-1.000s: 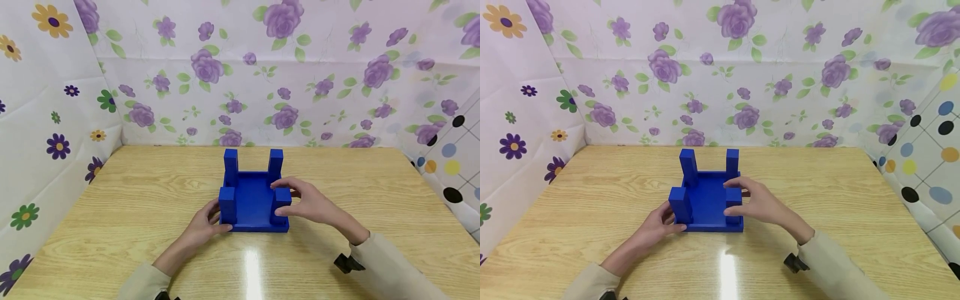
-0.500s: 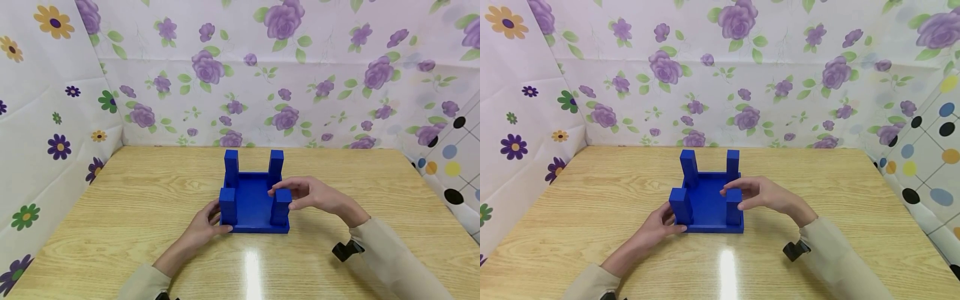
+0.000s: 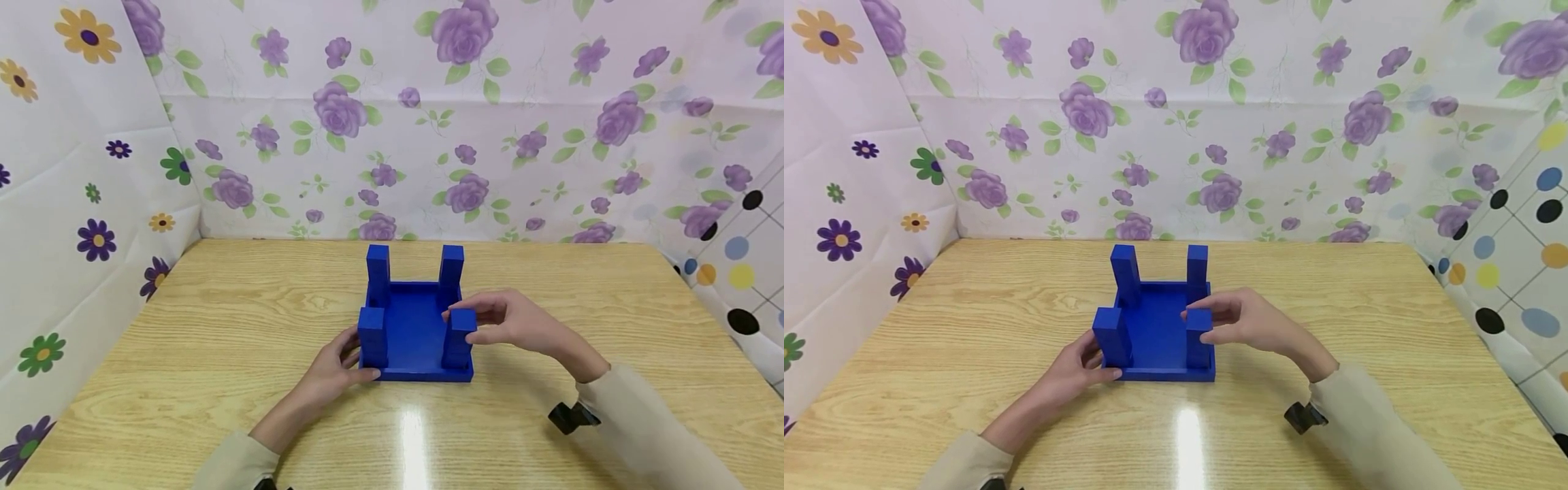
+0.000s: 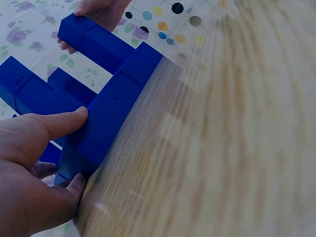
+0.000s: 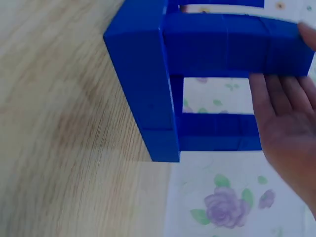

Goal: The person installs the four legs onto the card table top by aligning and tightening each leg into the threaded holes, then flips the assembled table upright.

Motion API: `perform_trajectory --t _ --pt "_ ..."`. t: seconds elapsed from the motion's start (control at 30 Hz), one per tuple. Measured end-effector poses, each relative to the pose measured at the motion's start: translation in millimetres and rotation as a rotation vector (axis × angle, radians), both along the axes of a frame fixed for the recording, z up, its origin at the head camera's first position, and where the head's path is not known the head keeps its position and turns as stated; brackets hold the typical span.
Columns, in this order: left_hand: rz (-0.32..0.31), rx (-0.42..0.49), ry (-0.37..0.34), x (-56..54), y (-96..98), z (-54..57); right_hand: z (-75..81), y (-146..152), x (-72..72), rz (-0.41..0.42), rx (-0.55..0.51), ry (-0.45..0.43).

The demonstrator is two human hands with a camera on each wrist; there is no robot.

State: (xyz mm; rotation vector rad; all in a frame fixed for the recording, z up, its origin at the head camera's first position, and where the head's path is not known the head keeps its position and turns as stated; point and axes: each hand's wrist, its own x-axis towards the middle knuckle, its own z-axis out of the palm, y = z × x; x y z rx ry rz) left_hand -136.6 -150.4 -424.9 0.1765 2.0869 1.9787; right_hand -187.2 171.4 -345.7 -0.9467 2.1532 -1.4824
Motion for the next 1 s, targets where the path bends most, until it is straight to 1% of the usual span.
perform_trajectory --t 0.07,0.13,0.2,0.27,0.53,0.73,0.83,1.0 --pt "0.004 0.000 -0.002 -0.1 0.0 -0.4 0.1 -2.5 5.0 -0.066 0.033 0.031" --pt "0.007 0.002 -0.005 0.0 0.0 -0.8 -0.2 -4.9 9.5 -0.126 0.056 0.044" --pt "0.007 0.003 -0.003 0.3 0.3 -0.8 -1.2 -6.5 12.7 -0.162 0.055 0.041" --pt "0.003 0.006 -0.005 0.4 0.8 -0.8 -2.3 -7.1 14.8 -0.180 0.046 0.039" --pt "-0.001 0.018 -0.014 0.1 0.7 0.7 -3.7 -7.6 16.5 -0.183 0.029 0.057" --pt "0.010 0.000 -0.004 0.0 0.1 2.0 -2.9 -9.9 19.2 -0.194 0.023 0.101" --pt "0.006 0.004 -0.006 -0.3 0.4 1.9 -2.2 -10.1 20.1 -0.198 0.022 0.123" --pt "0.000 0.004 -0.011 -0.4 0.7 1.2 -2.5 -10.7 20.4 -0.206 0.015 0.121"
